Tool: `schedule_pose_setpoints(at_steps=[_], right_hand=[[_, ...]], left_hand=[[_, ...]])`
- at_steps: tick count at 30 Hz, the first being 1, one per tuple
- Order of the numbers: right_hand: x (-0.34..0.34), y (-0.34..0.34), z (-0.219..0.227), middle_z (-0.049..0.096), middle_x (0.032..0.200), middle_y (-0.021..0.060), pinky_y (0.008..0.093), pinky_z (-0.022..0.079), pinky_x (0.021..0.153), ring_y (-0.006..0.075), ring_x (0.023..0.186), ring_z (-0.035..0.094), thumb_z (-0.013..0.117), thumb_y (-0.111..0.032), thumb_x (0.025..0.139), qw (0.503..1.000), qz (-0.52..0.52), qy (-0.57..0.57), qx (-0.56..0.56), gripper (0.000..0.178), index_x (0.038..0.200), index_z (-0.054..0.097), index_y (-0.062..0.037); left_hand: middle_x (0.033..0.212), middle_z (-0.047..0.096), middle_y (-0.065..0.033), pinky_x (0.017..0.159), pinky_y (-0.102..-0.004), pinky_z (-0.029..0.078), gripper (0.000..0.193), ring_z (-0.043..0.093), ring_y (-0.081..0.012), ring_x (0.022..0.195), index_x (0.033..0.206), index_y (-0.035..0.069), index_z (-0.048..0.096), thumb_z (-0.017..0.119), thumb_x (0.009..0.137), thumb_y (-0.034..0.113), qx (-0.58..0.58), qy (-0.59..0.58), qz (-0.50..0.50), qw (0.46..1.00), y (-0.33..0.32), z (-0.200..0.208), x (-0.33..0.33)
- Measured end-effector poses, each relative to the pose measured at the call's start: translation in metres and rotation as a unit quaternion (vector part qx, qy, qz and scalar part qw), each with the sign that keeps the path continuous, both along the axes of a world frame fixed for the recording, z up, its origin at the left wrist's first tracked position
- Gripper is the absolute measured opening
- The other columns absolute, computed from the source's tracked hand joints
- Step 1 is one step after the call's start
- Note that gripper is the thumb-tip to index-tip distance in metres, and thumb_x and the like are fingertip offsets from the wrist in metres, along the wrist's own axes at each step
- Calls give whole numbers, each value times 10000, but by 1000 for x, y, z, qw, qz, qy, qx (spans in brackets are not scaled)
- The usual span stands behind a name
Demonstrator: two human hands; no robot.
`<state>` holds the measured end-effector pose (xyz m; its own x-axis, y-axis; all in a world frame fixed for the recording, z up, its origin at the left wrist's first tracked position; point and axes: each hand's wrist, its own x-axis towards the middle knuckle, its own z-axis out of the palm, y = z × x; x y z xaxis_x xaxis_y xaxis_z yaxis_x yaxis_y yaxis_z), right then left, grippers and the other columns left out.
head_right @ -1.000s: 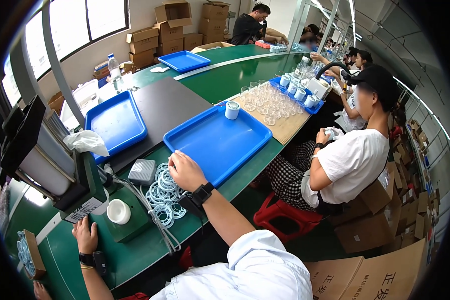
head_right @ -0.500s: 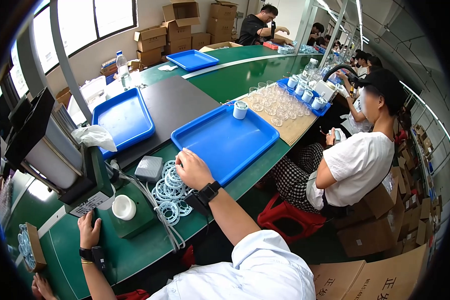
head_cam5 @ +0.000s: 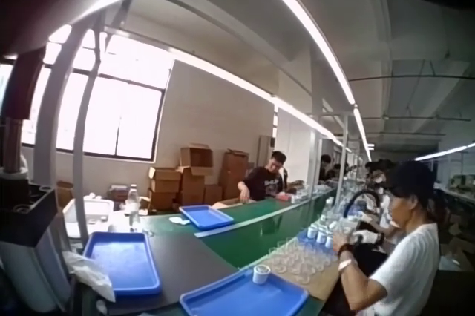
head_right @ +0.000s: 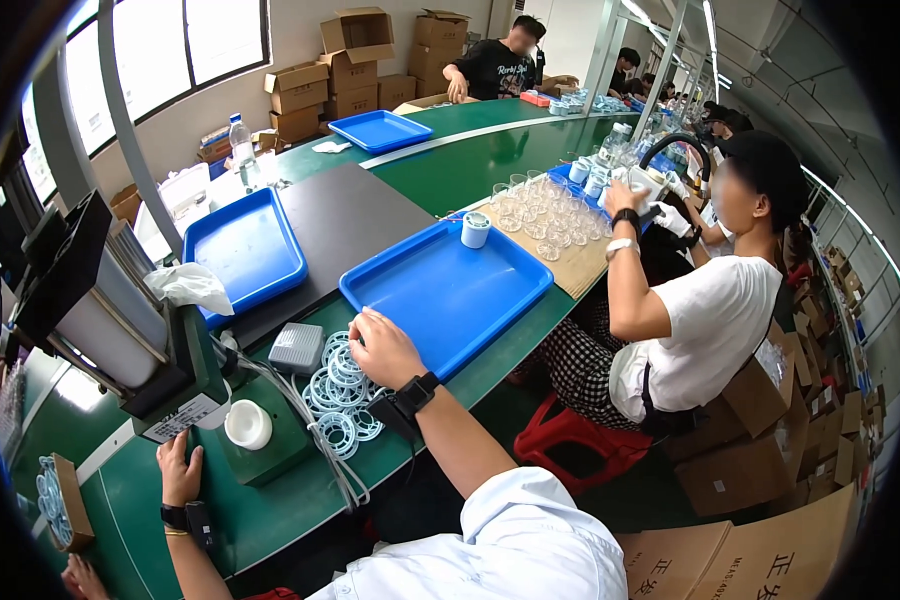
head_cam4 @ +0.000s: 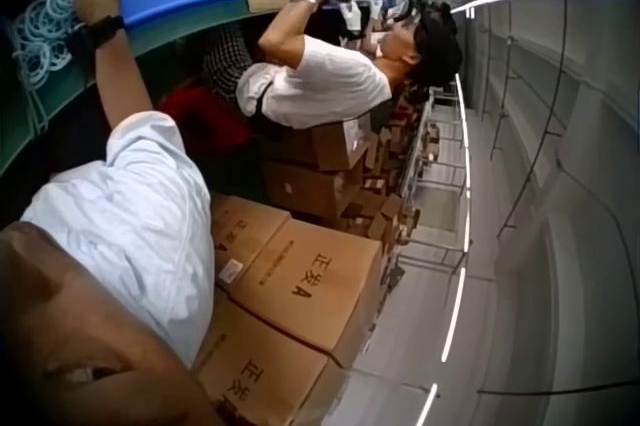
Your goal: The person picks up a motor from a blue tray, places it into a press machine, and presses it down. They then remove the motor from the machine and place it back onto the blue tray.
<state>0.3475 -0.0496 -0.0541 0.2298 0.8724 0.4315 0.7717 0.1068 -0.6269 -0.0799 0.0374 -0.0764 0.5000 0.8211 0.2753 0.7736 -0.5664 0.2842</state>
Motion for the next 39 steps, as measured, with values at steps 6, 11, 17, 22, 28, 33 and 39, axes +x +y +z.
schedule_pose_setpoints(at_steps=[6,11,17,22,28,33,39], right_hand=[[-1,1,0,615,1005,173,431,359,1018,363,1177,485,544,-129,824,1000,2,6,-7,108,839,516,-26],[1,1,0,636,1010,172,432,331,1051,343,1173,498,563,-113,826,1000,7,16,-18,102,829,516,-22],[-2,-2,6,607,996,169,430,368,1007,375,1187,472,539,-142,822,1000,4,-4,-5,121,846,524,-25],[-2,-3,7,619,1007,165,434,352,1025,379,1191,470,550,-138,823,1000,6,-1,-9,119,842,524,-23],[-1,-2,5,638,1032,160,441,331,1048,382,1191,473,564,-123,826,1000,13,8,-18,112,836,516,-23],[0,-1,6,637,992,161,440,330,1051,385,1180,481,564,-123,821,1000,14,3,-18,111,819,517,-23],[-5,-5,17,625,940,145,441,342,1036,390,1187,471,569,-142,815,999,22,5,-47,113,822,536,-34]], left_hand=[[1112,565,-162,987,-428,293,423,483,-328,1066,1224,53,539,603,827,182,4,-8,-3,1000,-1,2,-1],[1089,579,-150,969,-417,308,408,490,-312,1034,1213,72,560,616,817,157,-23,-18,-14,999,0,4,-3],[1070,591,-133,946,-399,323,354,491,-305,988,1159,104,612,629,806,134,12,-53,-11,998,-2,3,1],[1081,590,-133,951,-401,322,355,490,-312,1011,1154,96,611,633,802,133,-17,-34,-14,999,-2,8,0],[1104,574,-173,961,-423,316,412,473,-353,1067,1197,43,550,629,808,153,-12,-23,-1,1000,-2,3,0],[1211,538,-197,1028,-481,258,353,409,-410,1162,1127,33,595,638,803,165,-67,-40,42,996,-4,9,4],[1131,560,-214,952,-429,323,401,478,-377,1066,1178,18,545,619,824,193,-4,-8,-5,1000,-2,4,-1]])
